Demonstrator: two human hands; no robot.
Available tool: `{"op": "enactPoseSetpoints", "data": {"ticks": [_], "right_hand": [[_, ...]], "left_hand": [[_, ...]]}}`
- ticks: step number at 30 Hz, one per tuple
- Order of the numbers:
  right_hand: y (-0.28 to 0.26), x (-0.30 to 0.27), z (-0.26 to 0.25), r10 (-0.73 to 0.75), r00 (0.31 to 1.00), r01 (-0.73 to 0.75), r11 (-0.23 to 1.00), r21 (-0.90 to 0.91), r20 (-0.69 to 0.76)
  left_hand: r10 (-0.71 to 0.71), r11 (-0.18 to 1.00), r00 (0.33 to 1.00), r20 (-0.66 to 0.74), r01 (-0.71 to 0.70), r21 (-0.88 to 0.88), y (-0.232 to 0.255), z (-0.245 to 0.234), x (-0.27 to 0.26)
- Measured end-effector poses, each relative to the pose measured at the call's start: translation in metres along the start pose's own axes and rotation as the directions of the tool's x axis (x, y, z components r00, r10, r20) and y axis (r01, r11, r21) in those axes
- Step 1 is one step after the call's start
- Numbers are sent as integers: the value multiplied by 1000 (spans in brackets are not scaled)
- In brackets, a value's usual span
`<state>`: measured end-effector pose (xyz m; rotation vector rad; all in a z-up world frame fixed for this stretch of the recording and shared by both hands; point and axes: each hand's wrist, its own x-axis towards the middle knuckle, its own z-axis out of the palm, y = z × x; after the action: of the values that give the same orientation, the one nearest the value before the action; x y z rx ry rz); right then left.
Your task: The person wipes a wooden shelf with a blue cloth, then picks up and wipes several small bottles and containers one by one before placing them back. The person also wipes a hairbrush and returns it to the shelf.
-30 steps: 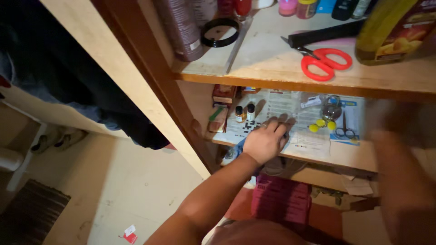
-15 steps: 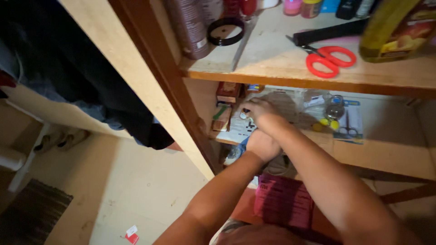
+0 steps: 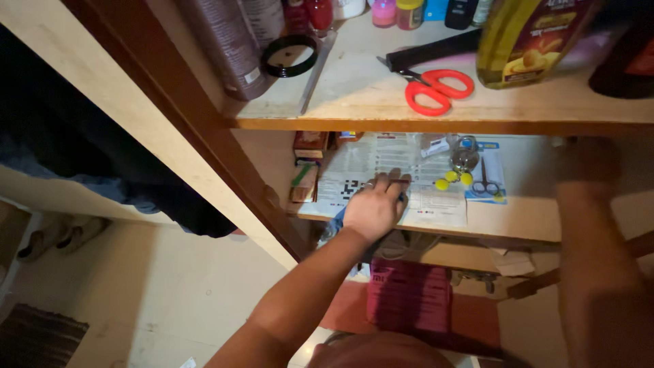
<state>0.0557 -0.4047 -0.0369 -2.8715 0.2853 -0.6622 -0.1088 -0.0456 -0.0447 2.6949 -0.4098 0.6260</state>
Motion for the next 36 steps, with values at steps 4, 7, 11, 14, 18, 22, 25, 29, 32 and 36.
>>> {"op": "enactPoseSetpoints", "data": {"ticks": [4, 7, 11, 14, 18, 22, 25, 29, 32, 36], "right_hand": [[9, 11, 6, 14, 999, -14, 1000, -1, 49], [2, 25, 9, -10, 998, 8, 999, 33, 57], [-24, 61, 11, -58, 996, 50, 992, 114, 65], [-34, 82, 11, -76, 996, 70, 987, 147, 37], [-21, 66, 18, -96, 993, 107, 981, 161, -74], [9, 15, 33, -119, 959, 161, 976, 148, -258], [20, -4, 43, -153, 907, 218, 967, 128, -391], [20, -16, 64, -168, 883, 262, 951, 162, -439], [15, -21, 78, -147, 923, 255, 925, 281, -355], [8, -24, 78, -257, 895, 342, 920, 192, -364]], "left_hand": [[-2, 1000, 1000, 3, 2, -4, -1, 1, 0], [6, 1000, 1000, 1, -6, 6, 0, 0, 0], [-21, 1000, 999, 23, 21, 3, 1, -2, 0], [-22, 1000, 1000, 20, 22, 9, 2, -2, 1], [9, 1000, 999, -44, -9, 15, 1, -2, 2], [-4, 1000, 1000, -16, 5, 12, 0, 1, -2], [-3, 1000, 999, -40, 4, 14, 0, 3, -1], [18, 999, 998, -66, -15, 38, -1, 5, 0], [3, 998, 999, -43, -1, 59, -1, 5, -2], [38, 999, 996, -84, -36, 23, 2, 4, 0]]}}
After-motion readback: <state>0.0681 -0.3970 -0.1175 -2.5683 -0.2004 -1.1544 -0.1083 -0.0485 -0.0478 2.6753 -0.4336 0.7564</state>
